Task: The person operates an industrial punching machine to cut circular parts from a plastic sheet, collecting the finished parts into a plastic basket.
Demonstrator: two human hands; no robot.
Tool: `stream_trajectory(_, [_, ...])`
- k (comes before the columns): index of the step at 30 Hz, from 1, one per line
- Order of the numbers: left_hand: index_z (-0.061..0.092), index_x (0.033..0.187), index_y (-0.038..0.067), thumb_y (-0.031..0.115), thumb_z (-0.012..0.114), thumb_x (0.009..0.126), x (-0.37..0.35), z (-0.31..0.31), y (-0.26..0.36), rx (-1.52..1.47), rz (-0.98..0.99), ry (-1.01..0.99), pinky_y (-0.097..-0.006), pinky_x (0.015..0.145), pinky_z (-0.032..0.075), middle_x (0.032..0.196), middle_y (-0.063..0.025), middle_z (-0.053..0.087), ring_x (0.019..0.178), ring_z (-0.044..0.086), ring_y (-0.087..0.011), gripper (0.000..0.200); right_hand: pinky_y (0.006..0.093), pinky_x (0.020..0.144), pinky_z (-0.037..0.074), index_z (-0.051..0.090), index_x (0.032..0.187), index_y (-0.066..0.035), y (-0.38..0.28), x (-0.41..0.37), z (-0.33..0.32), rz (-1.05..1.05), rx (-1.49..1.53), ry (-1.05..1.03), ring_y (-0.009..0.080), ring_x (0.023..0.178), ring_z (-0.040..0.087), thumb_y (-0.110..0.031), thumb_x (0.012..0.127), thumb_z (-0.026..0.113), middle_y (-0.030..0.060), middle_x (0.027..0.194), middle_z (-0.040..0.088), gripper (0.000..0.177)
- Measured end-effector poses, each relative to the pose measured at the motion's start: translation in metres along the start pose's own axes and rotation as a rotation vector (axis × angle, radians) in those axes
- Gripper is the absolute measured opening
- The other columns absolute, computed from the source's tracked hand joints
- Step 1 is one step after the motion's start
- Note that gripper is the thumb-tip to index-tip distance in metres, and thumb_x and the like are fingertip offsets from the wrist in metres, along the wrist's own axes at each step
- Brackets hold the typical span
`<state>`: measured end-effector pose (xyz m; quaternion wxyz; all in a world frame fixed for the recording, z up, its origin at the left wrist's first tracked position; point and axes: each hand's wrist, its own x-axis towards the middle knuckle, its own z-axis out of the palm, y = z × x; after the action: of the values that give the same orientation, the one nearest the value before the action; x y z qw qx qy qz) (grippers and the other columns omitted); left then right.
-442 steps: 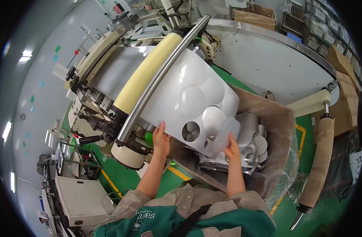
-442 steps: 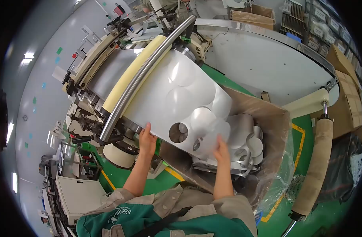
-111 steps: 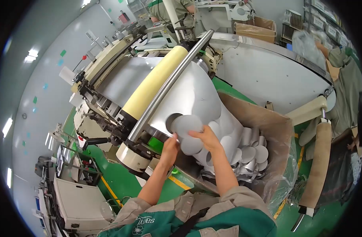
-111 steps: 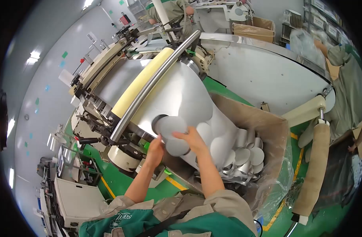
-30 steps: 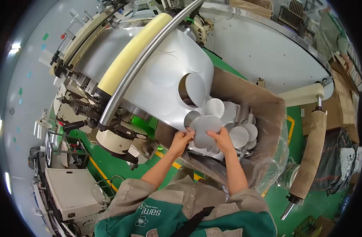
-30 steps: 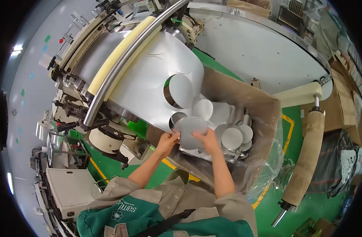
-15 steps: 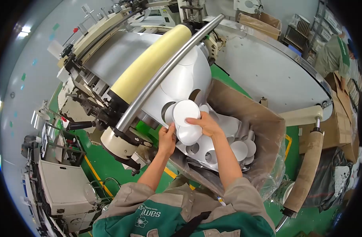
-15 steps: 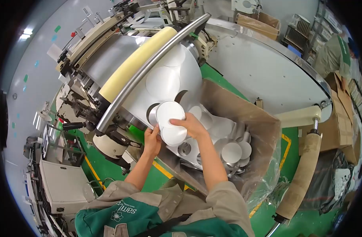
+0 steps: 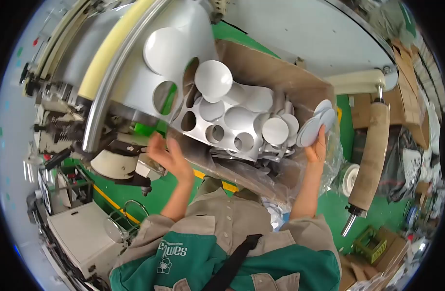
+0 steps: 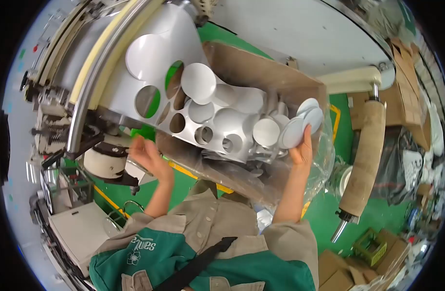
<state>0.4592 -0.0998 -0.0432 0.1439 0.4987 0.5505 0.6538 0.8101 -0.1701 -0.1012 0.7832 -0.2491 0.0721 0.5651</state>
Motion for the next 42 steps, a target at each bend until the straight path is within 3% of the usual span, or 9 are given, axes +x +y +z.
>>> stream_trajectory(6, [0.06,0.092,0.0,0.009,0.058,0.08,-0.091,0.058,-0.018,0.028,-0.368,-1.042,-0.0287,0.074,0.044,0.09,-0.0102,0.06,0.086,0.057,-0.0207,0.015,0.0387,0.093,0.041,0.042,0.124,-0.004,0.001,-0.061,-0.09,-0.045,-0.231,0.406,0.0216,0.108,0.05,-0.021,0.084,0.061,0.0069,0.119,0.051,0.047])
stream_trajectory(12, [0.056,0.108,0.009,0.025,0.065,0.072,-0.144,0.085,-0.091,0.619,0.554,-1.704,-0.0456,0.101,0.025,0.124,-0.0092,0.046,0.12,0.037,-0.0279,0.041,0.0343,0.09,0.04,0.04,0.125,0.001,-0.006,-0.133,-0.112,0.082,-0.603,0.429,0.0215,0.108,0.049,-0.013,0.077,0.064,0.0104,0.118,0.05,0.055])
stream_trajectory(15, [0.055,0.111,0.009,0.022,0.066,0.068,-0.131,0.081,-0.14,1.034,0.566,-1.642,-0.0521,0.104,0.017,0.133,-0.0116,0.035,0.124,0.031,-0.0333,0.047,0.0327,0.091,0.04,0.036,0.128,0.003,-0.016,-0.185,-0.111,0.009,-0.685,0.438,0.0235,0.106,0.049,-0.014,0.075,0.063,0.0139,0.119,0.048,0.061])
stream_trajectory(23, [0.054,0.107,0.001,0.006,0.056,0.072,-0.108,0.048,-0.086,0.172,0.085,-1.198,-0.0399,0.091,0.036,0.116,-0.0172,0.05,0.11,0.046,-0.0328,0.035,0.0328,0.088,0.043,0.036,0.127,0.001,0.016,-0.314,-0.202,-0.266,-0.505,0.865,0.0213,0.104,0.051,-0.014,0.086,0.053,0.0115,0.118,0.049,0.047])
stream_trajectory(25, [0.056,0.103,0.001,0.006,0.053,0.073,-0.125,0.046,-0.055,0.073,-0.266,-1.429,-0.0405,0.085,0.041,0.105,-0.017,0.056,0.099,0.052,-0.0342,0.031,0.0344,0.086,0.045,0.037,0.126,0.0,0.041,-0.335,-0.21,-0.248,-0.434,0.96,0.0212,0.101,0.053,-0.015,0.086,0.054,0.0102,0.116,0.051,0.046])
stream_trajectory(31, [0.056,0.111,0.003,0.022,0.04,0.083,-0.285,0.127,-0.131,0.251,0.001,-2.434,-0.0393,0.089,0.04,0.107,-0.0175,0.058,0.1,0.055,-0.03,0.037,0.0328,0.082,0.047,0.04,0.124,0.002,0.107,-0.358,-0.24,0.014,-0.459,0.959,0.0202,0.096,0.056,-0.012,0.083,0.058,0.0104,0.112,0.054,0.047])
stream_trajectory(35, [0.061,0.101,0.001,0.025,0.048,0.076,-0.398,0.147,-0.232,0.495,0.539,-2.807,-0.0392,0.086,0.042,0.102,-0.0194,0.06,0.097,0.056,-0.0329,0.037,0.0313,0.083,0.045,0.042,0.123,0.001,0.131,-0.367,-0.257,0.018,-0.361,1.045,0.019,0.098,0.054,-0.008,0.079,0.062,0.0097,0.111,0.054,0.049])
stream_trajectory(39, [0.065,0.095,0.004,0.025,0.055,0.072,-0.424,0.13,-0.273,0.691,0.327,-2.664,-0.0404,0.086,0.042,0.105,-0.0185,0.059,0.099,0.056,-0.0295,0.032,0.0312,0.084,0.045,0.044,0.119,0.002,0.15,-0.405,-0.273,0.045,-0.325,1.141,0.0202,0.098,0.054,-0.004,0.077,0.062,0.0106,0.107,0.055,0.046])
stream_trajectory(42, [0.066,0.086,0.001,0.017,0.06,0.072,-0.366,0.137,-0.228,0.708,0.551,-2.183,-0.0389,0.077,0.048,0.093,-0.0187,0.063,0.091,0.06,-0.0306,0.021,0.0326,0.086,0.044,0.042,0.12,0.002,0.141,-0.407,-0.257,-0.018,-0.35,1.061,0.0214,0.1,0.054,-0.003,0.075,0.063,0.0123,0.109,0.054,0.05])
